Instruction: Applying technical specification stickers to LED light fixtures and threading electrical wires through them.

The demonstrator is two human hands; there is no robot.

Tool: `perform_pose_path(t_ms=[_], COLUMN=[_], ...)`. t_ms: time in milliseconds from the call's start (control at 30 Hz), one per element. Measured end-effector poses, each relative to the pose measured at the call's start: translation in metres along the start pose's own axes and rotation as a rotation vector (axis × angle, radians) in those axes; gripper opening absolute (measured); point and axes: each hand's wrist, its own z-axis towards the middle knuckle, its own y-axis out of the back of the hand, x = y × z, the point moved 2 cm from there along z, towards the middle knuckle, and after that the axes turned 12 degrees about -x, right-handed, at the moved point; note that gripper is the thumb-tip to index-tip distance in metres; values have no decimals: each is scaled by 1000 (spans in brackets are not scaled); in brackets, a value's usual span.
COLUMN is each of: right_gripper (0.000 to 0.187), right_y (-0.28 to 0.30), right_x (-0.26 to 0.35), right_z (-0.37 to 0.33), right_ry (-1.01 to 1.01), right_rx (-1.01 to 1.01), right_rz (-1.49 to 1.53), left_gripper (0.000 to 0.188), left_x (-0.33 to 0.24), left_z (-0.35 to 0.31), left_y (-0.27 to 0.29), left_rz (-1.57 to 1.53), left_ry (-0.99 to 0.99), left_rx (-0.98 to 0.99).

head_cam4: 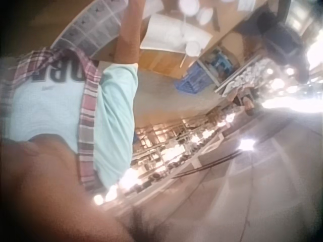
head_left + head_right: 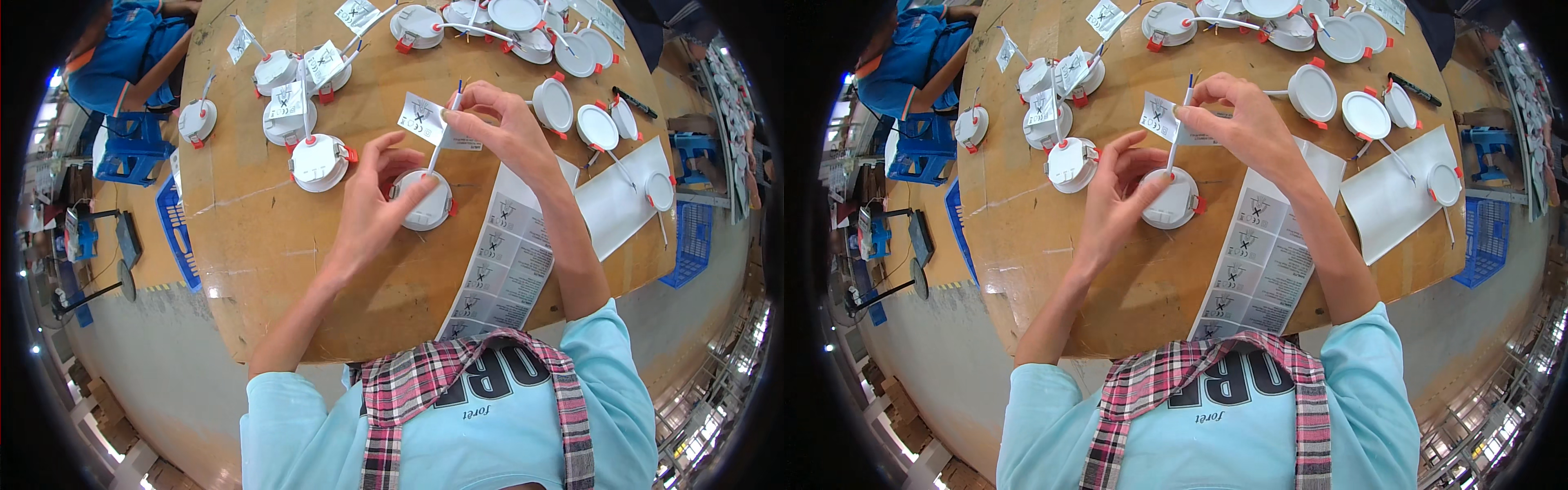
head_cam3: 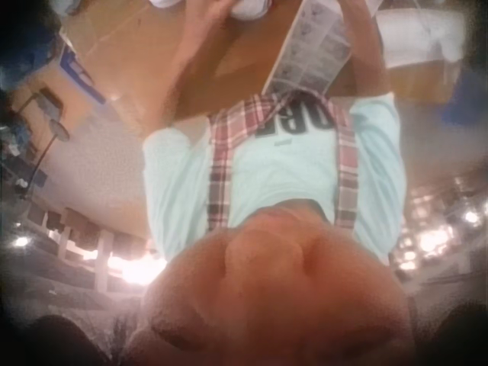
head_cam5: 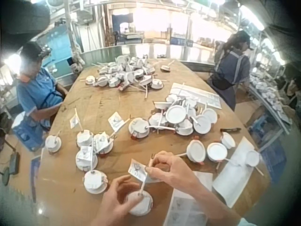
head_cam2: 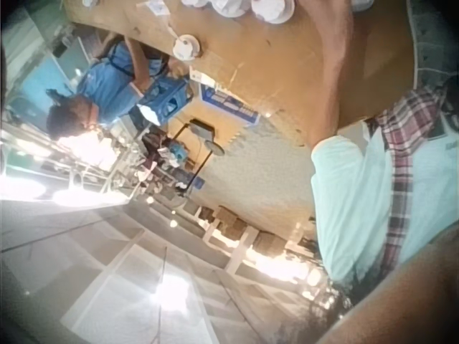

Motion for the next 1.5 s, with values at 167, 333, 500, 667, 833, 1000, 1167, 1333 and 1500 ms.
perform_pose_path(t_ms=[167, 333, 500, 667, 833, 1000, 1167, 1333, 1500], right_gripper=[38, 40, 40, 37, 35, 34, 35, 37, 35], right_y=[-1, 2, 7, 11, 14, 12, 11, 10, 14], right_x=[6, -2, -4, 3, 1, -3, -6, -9, 0], right_z=[-1, 0, 2, 2, 3, 3, 5, 5, 4], right_ry=[-84, -68, -32, -95, -101, -94, -99, -117, 64], right_rx=[-14, -46, -38, -18, 34, 69, 44, 44, -166], right_rz=[-41, -9, -2, 63, 93, 129, 143, 149, -146], left_gripper=[36, 16, 18, 18, 18, 16, 16, 16, 16], left_x=[6, 8, 6, 6, 2, 0, 0, 1, 5], left_z=[-3, 0, -1, -3, -3, -4, -5, -6, -5], left_y=[-8, -10, -14, -18, -20, -18, -20, -21, -23], left_rz=[270, 230, 60, -31, -123, -88, -96, -85, 85], left_ry=[-228, -200, 2, 27, 74, 64, 31, 25, -132], left_rx=[-49, -84, -140, -163, -162, -125, -148, -159, -226])
